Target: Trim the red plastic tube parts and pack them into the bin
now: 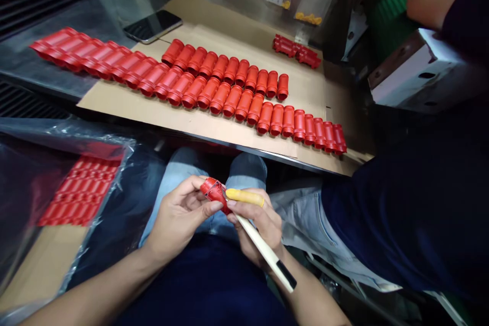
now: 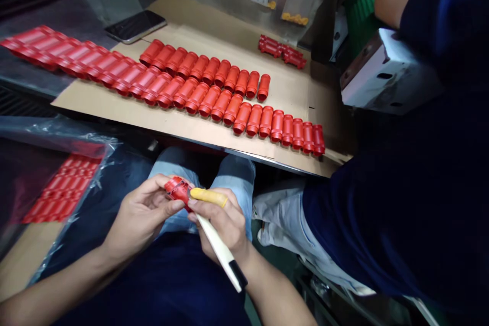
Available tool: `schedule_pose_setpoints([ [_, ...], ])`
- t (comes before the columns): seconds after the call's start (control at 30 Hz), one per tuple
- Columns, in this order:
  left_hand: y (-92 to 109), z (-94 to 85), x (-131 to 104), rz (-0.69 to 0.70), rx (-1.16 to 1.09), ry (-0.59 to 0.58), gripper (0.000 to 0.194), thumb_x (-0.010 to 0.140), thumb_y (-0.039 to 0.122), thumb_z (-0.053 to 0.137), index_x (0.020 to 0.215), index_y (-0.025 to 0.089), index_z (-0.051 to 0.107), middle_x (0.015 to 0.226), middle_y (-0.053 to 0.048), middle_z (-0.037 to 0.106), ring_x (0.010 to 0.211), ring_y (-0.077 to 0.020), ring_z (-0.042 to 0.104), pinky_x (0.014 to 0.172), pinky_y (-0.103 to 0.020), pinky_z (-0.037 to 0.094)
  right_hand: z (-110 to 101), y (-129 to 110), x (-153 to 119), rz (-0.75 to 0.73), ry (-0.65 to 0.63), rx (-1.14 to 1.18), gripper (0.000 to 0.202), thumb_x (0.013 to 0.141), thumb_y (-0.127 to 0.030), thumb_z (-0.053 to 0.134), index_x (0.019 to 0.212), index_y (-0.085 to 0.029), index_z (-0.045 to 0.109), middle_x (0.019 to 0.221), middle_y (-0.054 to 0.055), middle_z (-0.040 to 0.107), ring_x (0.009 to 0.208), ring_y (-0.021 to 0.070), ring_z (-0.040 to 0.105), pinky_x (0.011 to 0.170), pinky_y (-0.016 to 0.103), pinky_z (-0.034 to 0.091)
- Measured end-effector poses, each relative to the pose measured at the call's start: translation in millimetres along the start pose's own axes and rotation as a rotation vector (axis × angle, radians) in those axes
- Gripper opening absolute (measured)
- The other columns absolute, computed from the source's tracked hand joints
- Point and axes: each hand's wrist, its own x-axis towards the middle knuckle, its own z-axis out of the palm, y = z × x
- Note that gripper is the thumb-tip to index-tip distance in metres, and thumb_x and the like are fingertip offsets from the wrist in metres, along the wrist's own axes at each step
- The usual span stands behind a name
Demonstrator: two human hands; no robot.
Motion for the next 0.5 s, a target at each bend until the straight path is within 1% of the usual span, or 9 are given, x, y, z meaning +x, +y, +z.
schedule_pose_setpoints([
  [0.2, 2.9, 3.3, 0.9, 0.033, 0.03, 0.011, 0.015, 0.089, 0.014, 0.089, 0.098, 0.022, 0.08, 0.098, -0.004, 0.075, 0.092, -0.0176, 0.074, 0.084, -0.024, 0.064, 3.5, 0.2, -3.0, 0.015, 0.006, 0.0, 0.032, 0.104, -0.012, 0.07, 0.134, -0.025, 0.074, 0.121, 0.011, 0.08, 0.107, 0.0261, 0.077, 0.088, 0.044, 0.071],
  [0.43, 2.9, 3.4, 1.7, 0.037, 0.01, 0.016, 0.016, 0.087, 0.014, 0.09, 0.097, 0.021, 0.081, 0.097, -0.005, 0.074, 0.092, -0.0195, 0.073, 0.083, -0.027, 0.064, 4.1, -1.6, -0.3, 0.009, 0.001, 0.001, 0.035, 0.103, -0.01, 0.069, 0.134, -0.025, 0.074, 0.119, 0.011, 0.08, 0.106, 0.0263, 0.076, 0.088, 0.044, 0.07],
  [0.5, 3.1, 4.1, 0.9, 0.038, 0.011, 0.026, 0.015, 0.087, 0.014, 0.091, 0.096, 0.021, 0.081, 0.097, -0.005, 0.074, 0.091, -0.0196, 0.073, 0.083, -0.027, 0.064, 6.1, -2.8, -1.2, -0.007, 0.014, -0.011, 0.037, 0.101, -0.007, 0.069, 0.134, -0.024, 0.074, 0.118, 0.011, 0.08, 0.107, 0.0268, 0.076, 0.089, 0.043, 0.071],
])
